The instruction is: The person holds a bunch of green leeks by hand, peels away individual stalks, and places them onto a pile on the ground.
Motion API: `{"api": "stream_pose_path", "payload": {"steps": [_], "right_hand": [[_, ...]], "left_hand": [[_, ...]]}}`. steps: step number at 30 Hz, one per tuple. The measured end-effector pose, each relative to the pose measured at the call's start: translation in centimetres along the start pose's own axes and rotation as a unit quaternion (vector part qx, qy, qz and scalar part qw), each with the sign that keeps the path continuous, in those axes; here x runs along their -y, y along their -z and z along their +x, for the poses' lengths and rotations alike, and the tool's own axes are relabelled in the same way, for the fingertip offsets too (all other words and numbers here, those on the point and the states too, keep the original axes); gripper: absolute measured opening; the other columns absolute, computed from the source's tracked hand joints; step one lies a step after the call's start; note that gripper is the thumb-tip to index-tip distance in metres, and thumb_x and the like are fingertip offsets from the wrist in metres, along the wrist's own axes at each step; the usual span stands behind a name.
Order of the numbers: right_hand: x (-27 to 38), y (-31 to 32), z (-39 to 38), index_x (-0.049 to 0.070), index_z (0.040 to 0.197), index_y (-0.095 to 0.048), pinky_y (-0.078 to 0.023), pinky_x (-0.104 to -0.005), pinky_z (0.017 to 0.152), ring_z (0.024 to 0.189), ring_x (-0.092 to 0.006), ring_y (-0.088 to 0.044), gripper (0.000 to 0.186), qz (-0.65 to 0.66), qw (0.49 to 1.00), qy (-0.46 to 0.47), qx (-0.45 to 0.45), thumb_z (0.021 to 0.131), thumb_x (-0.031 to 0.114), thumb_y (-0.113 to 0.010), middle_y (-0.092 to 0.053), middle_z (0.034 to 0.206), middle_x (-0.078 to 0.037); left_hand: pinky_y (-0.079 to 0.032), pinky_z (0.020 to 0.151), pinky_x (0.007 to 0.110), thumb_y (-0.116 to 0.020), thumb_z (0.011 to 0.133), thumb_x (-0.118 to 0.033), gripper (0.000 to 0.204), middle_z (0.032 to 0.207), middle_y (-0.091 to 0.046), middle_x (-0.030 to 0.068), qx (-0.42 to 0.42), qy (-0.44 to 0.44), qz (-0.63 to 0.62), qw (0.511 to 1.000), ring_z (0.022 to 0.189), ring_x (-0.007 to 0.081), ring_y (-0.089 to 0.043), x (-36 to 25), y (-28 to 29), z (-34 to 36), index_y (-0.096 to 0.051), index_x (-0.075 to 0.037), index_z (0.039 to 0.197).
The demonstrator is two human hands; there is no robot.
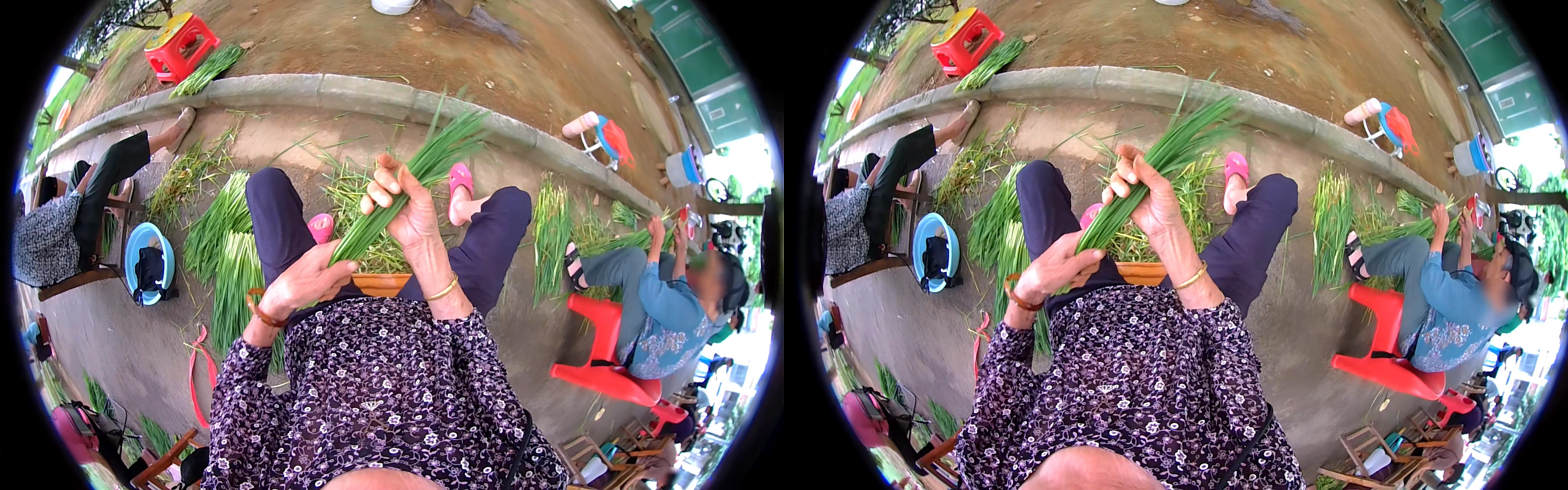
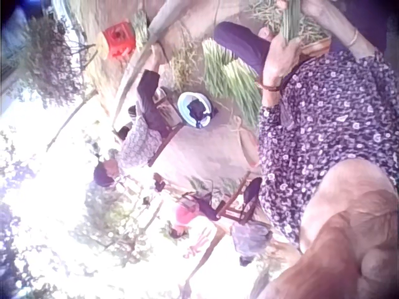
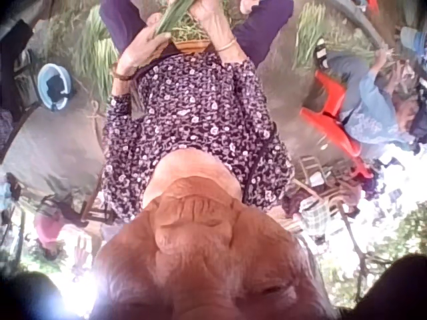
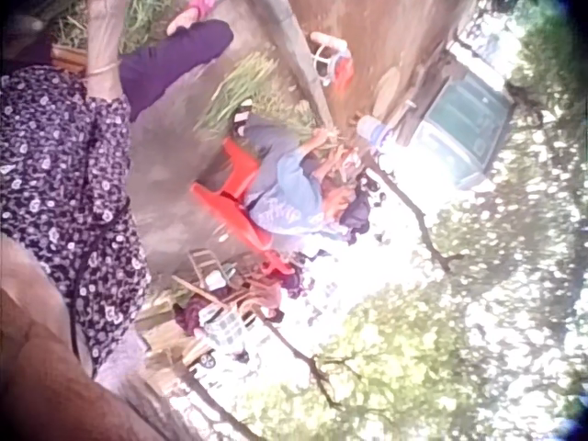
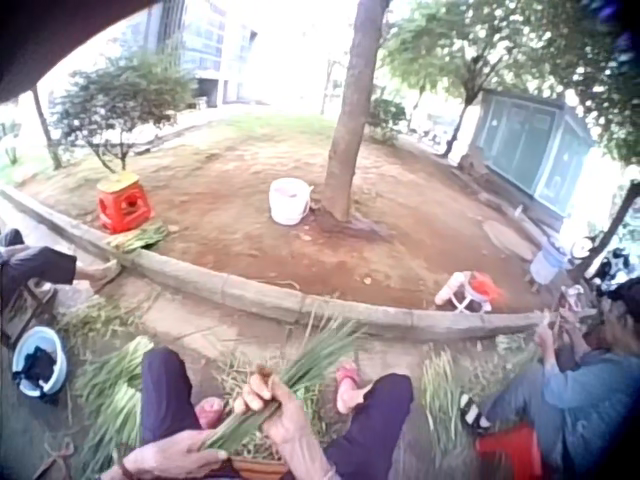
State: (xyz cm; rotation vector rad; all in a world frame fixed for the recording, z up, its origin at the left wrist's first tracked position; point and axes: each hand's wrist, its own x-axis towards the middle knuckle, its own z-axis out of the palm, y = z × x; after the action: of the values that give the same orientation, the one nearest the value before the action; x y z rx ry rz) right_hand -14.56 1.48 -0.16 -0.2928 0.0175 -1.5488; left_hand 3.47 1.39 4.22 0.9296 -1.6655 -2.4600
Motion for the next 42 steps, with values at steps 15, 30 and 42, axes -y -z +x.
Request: {"api": "stream_pose_path", "payload": {"steps": [15, 30, 42], "right_hand": [[-5.8, -3.8, -0.3, 0.004, 0.083, -0.051, -0.027, -0.0237, 0.033, 0.034, -0.0064, -0.021, 0.029, -0.031, 0.995, -0.012, -0.091, 0.089, 0.029, -0.038, -0.021, 0.046, 0.005], [-4.8, -4.0, -1.1, 0.002, 0.079, -0.05, -0.025, -0.0228, 0.031, 0.033, -0.0058, -0.021, 0.029, -0.076, 0.988, 0.02, -0.131, 0.089, 0.027, -0.04, -0.022, 0.046, 0.005], [-2.7, -6.3, 0.4, 0.005, 0.08, -0.05, -0.022, -0.0225, 0.033, 0.035, -0.0056, -0.019, 0.033, -0.075, 0.995, 0.023, -0.064, 0.09, 0.032, -0.034, -0.021, 0.046, 0.005]], "left_hand": [[-0.034, 0.041, 0.019, -0.059, 0.079, -0.023, 0.026, 0.056, -0.045, -0.0019, -0.064, -0.014, -0.001, 0.998, 0.045, 0.0057, -0.042, -0.6, 0.8, -2.7, -0.045, -0.003, 0.086], [-0.027, 0.039, 0.019, -0.054, 0.083, -0.025, 0.022, 0.055, -0.034, -0.0049, -0.075, -0.101, -0.03, 0.992, 0.045, 0.0041, -0.031, 0.0, -1.6, -1.1, -0.043, -0.006, 0.08], [-0.029, 0.038, 0.017, -0.053, 0.084, -0.027, 0.024, 0.055, -0.041, -0.0044, -0.042, -0.052, 0.01, 0.998, 0.044, 0.0027, -0.037, -2.8, -0.1, -2.3, -0.045, -0.004, 0.083]]}}
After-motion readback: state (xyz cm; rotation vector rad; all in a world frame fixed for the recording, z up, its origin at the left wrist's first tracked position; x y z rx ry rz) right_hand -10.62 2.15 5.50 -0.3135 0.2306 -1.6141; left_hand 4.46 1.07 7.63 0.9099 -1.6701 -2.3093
